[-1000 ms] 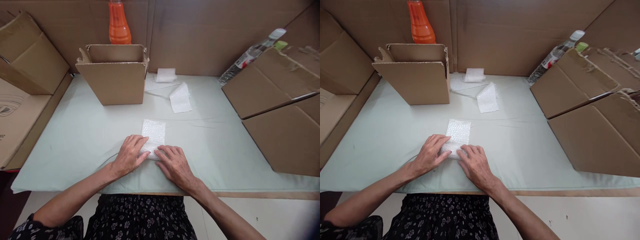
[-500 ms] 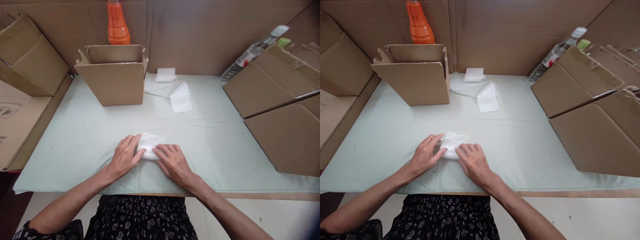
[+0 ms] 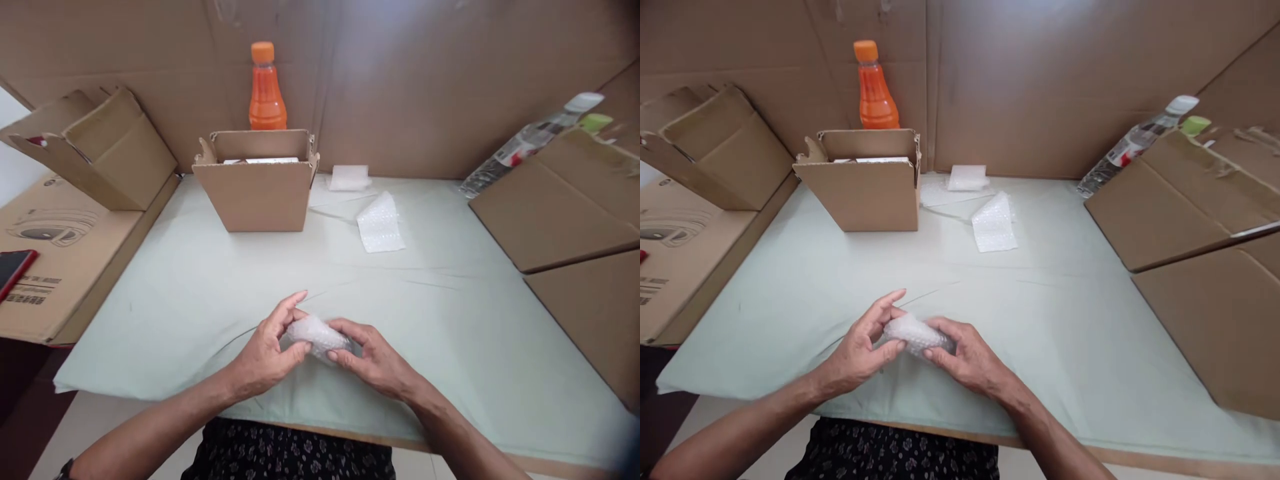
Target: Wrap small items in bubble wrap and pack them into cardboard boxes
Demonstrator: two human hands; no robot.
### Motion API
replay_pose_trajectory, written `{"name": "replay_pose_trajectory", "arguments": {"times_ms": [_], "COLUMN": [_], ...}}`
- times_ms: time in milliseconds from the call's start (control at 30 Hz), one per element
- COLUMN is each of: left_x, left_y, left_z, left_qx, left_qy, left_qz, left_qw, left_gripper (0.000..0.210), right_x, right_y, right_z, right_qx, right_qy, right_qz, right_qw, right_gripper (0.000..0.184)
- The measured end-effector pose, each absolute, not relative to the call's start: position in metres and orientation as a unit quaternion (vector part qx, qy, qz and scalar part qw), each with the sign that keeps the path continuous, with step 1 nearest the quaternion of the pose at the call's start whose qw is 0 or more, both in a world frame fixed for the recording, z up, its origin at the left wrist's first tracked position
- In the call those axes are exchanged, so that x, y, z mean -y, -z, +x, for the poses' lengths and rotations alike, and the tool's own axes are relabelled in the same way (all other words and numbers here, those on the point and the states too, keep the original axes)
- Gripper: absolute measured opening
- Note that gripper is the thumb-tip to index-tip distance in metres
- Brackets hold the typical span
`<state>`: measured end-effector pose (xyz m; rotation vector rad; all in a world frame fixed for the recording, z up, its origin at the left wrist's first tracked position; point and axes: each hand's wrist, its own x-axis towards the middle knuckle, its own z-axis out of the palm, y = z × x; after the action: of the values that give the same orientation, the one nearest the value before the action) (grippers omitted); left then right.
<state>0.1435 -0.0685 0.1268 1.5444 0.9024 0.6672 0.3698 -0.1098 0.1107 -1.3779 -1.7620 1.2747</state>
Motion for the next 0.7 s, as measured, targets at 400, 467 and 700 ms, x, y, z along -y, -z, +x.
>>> {"name": "replay_pose_trajectory", "arguments": {"times_ms": [400,467,700], "left_x": [-0.151,-0.152,-0.044], "left_y": [-0.216,-0.215,-0.215], "left_z": [0.099,0.096,0.074], "left_qx": [-0.471,-0.461,-0.404], "left_qy": [-0.360,-0.345,-0.356], "left_qz": [0.802,0.814,0.841], "left_qw": [-0.076,-0.068,-0.050], "left_gripper": [0.025,0.016,0.016], "right_x": [0.100,0.098,0.099], "right_y": [-0.093,-0.093,-0.115], "right_z": [0.381,0.384,0.419], "right_qx": [0.565,0.566,0.539], "right_qy": [-0.437,-0.431,-0.363], "right_qz": [-0.606,-0.605,-0.639], "right_qw": [0.351,0.358,0.411], "right_gripper": [0.039,0.040,0.031]}}
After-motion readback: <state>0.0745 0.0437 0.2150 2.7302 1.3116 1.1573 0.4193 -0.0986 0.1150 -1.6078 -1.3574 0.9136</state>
